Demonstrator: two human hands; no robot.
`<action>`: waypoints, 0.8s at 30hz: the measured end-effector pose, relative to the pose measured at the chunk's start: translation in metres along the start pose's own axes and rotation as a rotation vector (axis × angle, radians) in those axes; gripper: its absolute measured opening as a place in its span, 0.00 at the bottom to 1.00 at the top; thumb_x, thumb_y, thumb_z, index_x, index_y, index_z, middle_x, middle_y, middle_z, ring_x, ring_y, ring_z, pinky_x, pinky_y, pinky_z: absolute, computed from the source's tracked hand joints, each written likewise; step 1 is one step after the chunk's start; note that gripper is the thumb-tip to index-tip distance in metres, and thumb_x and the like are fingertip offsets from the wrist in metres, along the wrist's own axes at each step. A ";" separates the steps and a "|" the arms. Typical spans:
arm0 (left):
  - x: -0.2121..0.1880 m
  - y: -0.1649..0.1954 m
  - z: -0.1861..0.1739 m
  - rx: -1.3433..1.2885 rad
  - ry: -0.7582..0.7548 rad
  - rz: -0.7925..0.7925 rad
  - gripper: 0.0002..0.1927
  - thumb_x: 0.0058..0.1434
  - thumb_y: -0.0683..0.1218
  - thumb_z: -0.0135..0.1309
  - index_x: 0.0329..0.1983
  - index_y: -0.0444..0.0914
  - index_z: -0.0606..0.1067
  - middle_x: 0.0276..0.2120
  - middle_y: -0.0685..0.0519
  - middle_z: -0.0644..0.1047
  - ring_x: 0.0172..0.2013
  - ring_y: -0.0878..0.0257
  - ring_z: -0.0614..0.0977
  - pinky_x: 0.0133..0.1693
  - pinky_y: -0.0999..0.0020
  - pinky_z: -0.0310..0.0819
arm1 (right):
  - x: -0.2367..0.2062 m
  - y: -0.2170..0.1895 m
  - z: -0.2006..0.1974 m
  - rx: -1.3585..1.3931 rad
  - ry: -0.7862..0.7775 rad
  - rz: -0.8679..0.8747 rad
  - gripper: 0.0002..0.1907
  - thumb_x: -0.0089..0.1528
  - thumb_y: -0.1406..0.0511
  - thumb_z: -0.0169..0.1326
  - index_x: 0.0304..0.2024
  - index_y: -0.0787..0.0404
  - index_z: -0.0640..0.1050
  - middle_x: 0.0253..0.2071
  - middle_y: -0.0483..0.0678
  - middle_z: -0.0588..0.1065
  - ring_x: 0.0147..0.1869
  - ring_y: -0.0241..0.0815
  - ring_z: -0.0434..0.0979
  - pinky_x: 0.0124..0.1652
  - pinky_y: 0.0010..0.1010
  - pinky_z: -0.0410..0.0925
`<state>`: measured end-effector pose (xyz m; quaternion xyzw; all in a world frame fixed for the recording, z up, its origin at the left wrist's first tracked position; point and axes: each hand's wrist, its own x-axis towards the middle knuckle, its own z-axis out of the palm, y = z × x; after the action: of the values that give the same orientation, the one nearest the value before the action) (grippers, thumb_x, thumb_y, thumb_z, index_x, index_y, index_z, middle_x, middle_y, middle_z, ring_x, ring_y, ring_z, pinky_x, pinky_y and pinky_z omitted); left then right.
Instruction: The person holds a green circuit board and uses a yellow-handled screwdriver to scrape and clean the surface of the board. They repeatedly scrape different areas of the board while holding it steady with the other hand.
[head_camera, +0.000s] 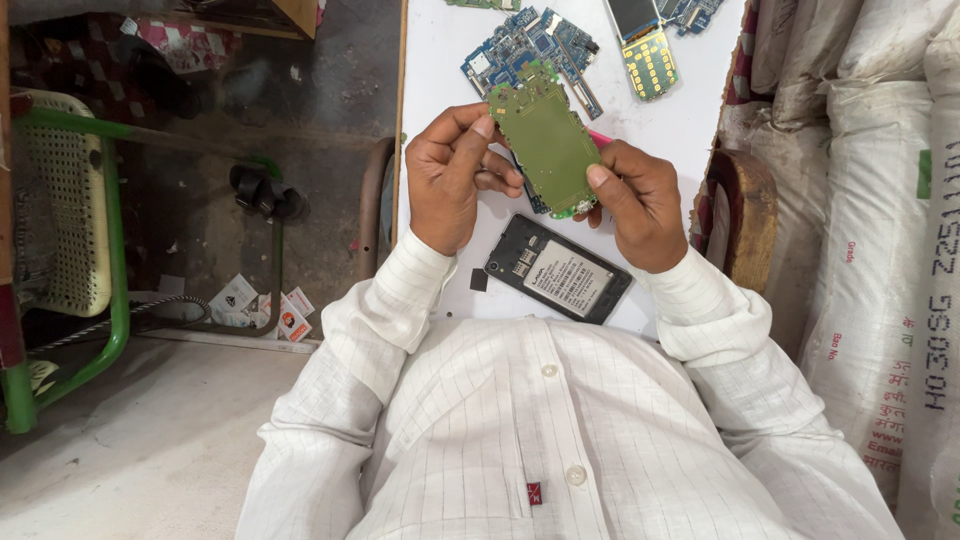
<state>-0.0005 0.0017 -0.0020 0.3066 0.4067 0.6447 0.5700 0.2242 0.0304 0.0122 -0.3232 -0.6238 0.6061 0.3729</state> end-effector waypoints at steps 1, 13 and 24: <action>0.000 0.000 0.000 0.000 -0.002 -0.002 0.13 0.74 0.44 0.49 0.53 0.28 0.75 0.37 0.45 0.81 0.27 0.62 0.85 0.27 0.70 0.84 | 0.000 0.000 0.000 -0.012 0.004 -0.002 0.15 0.75 0.61 0.46 0.35 0.63 0.71 0.30 0.48 0.76 0.31 0.31 0.74 0.30 0.22 0.67; 0.000 -0.004 -0.004 -0.026 -0.016 -0.018 0.12 0.74 0.42 0.51 0.54 0.28 0.76 0.38 0.46 0.82 0.30 0.63 0.84 0.31 0.69 0.85 | -0.002 0.000 0.005 -0.148 0.045 -0.031 0.15 0.74 0.63 0.49 0.36 0.66 0.72 0.29 0.47 0.75 0.30 0.30 0.75 0.30 0.21 0.69; -0.001 -0.004 0.000 -0.018 0.026 -0.005 0.14 0.73 0.44 0.52 0.54 0.29 0.76 0.37 0.45 0.82 0.28 0.63 0.84 0.30 0.68 0.85 | -0.001 -0.001 0.005 -0.152 0.044 -0.023 0.15 0.74 0.62 0.48 0.36 0.66 0.73 0.29 0.46 0.75 0.29 0.30 0.76 0.29 0.21 0.68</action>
<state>0.0014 0.0011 -0.0052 0.2921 0.4092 0.6509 0.5687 0.2205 0.0272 0.0128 -0.3568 -0.6631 0.5455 0.3680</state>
